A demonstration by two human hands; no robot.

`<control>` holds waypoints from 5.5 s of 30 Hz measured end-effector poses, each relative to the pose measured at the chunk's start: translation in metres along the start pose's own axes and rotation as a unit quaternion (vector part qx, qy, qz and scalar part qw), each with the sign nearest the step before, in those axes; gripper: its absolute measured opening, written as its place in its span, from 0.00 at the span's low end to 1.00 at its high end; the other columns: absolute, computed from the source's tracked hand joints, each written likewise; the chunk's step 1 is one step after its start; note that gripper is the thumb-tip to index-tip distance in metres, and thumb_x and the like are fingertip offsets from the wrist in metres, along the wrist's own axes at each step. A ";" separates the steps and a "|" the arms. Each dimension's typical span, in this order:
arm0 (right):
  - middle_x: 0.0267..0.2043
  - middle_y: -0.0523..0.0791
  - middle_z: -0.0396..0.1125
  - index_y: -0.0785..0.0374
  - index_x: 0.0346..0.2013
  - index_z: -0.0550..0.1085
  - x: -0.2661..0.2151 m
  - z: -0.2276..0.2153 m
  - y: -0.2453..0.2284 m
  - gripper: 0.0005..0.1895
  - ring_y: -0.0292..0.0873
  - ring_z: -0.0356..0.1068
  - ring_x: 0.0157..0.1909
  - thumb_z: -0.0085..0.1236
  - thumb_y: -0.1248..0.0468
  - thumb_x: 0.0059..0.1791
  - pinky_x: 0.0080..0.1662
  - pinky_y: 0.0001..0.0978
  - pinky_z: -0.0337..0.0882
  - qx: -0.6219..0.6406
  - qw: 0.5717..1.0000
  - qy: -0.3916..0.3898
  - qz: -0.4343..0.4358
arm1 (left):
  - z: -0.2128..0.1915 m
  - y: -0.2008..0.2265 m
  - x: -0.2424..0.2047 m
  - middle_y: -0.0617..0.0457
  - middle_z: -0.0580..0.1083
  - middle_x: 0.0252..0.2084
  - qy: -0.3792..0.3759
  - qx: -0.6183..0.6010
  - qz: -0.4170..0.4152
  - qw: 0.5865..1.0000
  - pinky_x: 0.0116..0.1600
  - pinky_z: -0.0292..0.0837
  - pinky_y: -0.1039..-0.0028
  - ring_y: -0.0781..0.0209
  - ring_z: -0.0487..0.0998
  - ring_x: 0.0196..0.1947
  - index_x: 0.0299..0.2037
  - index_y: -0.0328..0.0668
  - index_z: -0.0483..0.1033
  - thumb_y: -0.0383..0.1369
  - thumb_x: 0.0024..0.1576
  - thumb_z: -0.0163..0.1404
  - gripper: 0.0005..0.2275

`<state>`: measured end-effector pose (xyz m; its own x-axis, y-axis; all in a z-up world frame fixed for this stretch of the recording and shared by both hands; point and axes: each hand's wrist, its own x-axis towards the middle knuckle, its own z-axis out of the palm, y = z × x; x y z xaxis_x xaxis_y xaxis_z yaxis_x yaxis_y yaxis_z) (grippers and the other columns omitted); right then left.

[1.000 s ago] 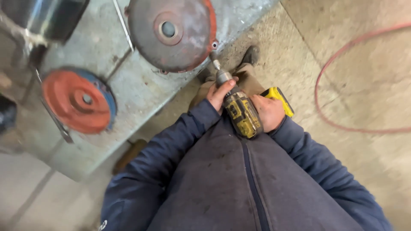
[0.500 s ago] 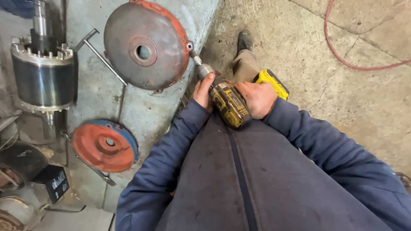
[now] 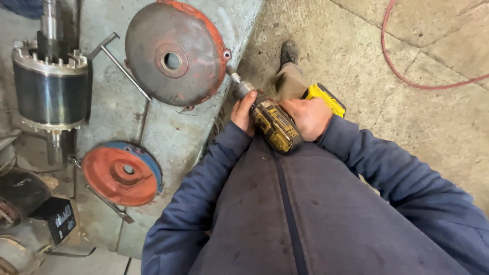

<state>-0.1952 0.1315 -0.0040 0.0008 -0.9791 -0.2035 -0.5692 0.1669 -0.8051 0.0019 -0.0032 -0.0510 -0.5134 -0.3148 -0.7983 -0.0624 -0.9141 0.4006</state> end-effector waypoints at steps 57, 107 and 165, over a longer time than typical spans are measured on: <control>0.30 0.47 0.71 0.60 0.44 0.75 0.002 -0.014 -0.003 0.16 0.53 0.74 0.32 0.60 0.58 0.44 0.33 0.44 0.72 0.004 0.998 0.030 -0.053 | 0.000 -0.010 -0.012 0.38 0.79 0.46 0.046 -0.041 0.022 0.998 0.51 0.80 0.61 0.48 0.83 0.44 0.53 0.31 0.68 0.37 0.60 0.55 0.18; 0.30 0.47 0.71 0.62 0.40 0.72 0.008 0.001 -0.020 0.20 0.53 0.73 0.31 0.65 0.54 0.40 0.32 0.44 0.71 0.003 0.993 -0.034 -0.113 | -0.003 -0.001 -0.062 0.39 0.79 0.47 -0.027 -0.062 0.066 0.996 0.55 0.77 0.61 0.52 0.81 0.46 0.47 0.35 0.71 0.37 0.61 0.55 0.13; 0.30 0.47 0.69 0.63 0.40 0.73 0.040 -0.046 0.012 0.16 0.53 0.73 0.33 0.62 0.59 0.42 0.35 0.43 0.71 0.000 0.987 -0.048 -0.153 | 0.032 -0.005 -0.007 0.52 0.77 0.43 0.008 -0.037 0.149 0.988 0.52 0.73 0.70 0.64 0.76 0.44 0.50 0.32 0.74 0.42 0.59 0.59 0.19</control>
<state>-0.2397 0.0891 0.0039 0.2498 -0.9683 -0.0029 -0.5312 -0.1345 -0.8365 -0.0215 0.0120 -0.0335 -0.4862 -0.5757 -0.6574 0.1524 -0.7966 0.5849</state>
